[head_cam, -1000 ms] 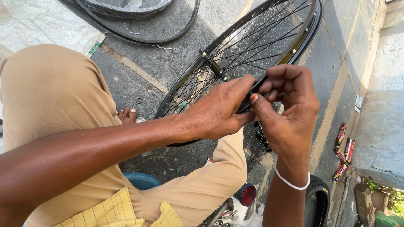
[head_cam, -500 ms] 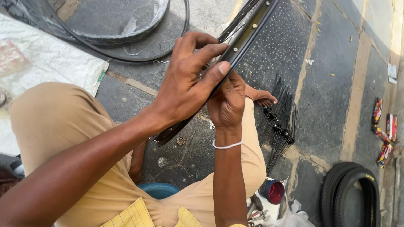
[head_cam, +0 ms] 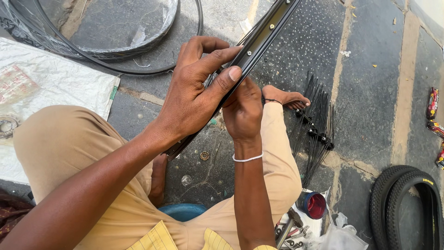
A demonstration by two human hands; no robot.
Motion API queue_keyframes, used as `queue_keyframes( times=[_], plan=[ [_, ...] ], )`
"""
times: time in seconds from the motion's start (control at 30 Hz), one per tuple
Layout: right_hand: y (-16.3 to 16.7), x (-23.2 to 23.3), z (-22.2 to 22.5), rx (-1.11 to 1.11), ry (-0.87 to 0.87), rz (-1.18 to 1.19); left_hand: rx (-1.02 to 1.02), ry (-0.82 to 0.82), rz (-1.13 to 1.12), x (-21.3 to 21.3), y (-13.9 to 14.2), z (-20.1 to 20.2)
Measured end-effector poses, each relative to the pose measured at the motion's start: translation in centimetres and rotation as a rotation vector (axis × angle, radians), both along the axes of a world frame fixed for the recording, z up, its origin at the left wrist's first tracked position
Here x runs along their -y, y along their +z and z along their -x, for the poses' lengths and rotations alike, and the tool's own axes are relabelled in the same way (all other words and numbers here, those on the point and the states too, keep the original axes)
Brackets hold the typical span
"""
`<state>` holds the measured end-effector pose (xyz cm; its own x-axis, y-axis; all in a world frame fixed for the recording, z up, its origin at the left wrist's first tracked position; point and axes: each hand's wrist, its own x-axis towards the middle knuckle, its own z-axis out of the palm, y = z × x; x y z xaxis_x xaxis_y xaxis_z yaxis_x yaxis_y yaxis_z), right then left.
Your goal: The person is lacing a bicycle wheel by hand, inserting spokes through the rim and hub, and tightening them with a spoke wrench. The person works on the wheel while sitting on the ground, surrounded by tools and spare parts.
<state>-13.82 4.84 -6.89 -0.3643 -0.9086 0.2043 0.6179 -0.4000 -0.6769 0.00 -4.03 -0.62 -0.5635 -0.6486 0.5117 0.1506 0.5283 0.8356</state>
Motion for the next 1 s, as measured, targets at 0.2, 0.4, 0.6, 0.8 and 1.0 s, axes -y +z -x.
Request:
queue_keyframes(
  times=[0.2, 0.4, 0.6, 0.8, 1.0],
  plan=[
    [2.2, 0.7, -0.9, 0.023, 0.017, 0.015, 0.007, 0.0, -0.019, -0.2, 0.6, -0.1],
    [-5.4, -0.9, 0.6, -0.271, -0.474, -0.337, 0.049, 0.064, 0.128, 0.7, 0.2, -0.6],
    [-20.9, -8.7, -2.0, -1.613, -0.203, -1.033, 0.16, 0.115, 0.032, 3.0, -2.0, -1.5],
    [-27.8, -13.4, -5.9, -1.66, 0.094, -1.242, 0.128, 0.11, 0.045, 3.0, -1.6, -2.7],
    [-27.0, -11.4, -3.1, -0.205, -0.108, -1.356, 0.004, -0.01, -0.188, 2.4, 0.2, -2.8]
  ],
)
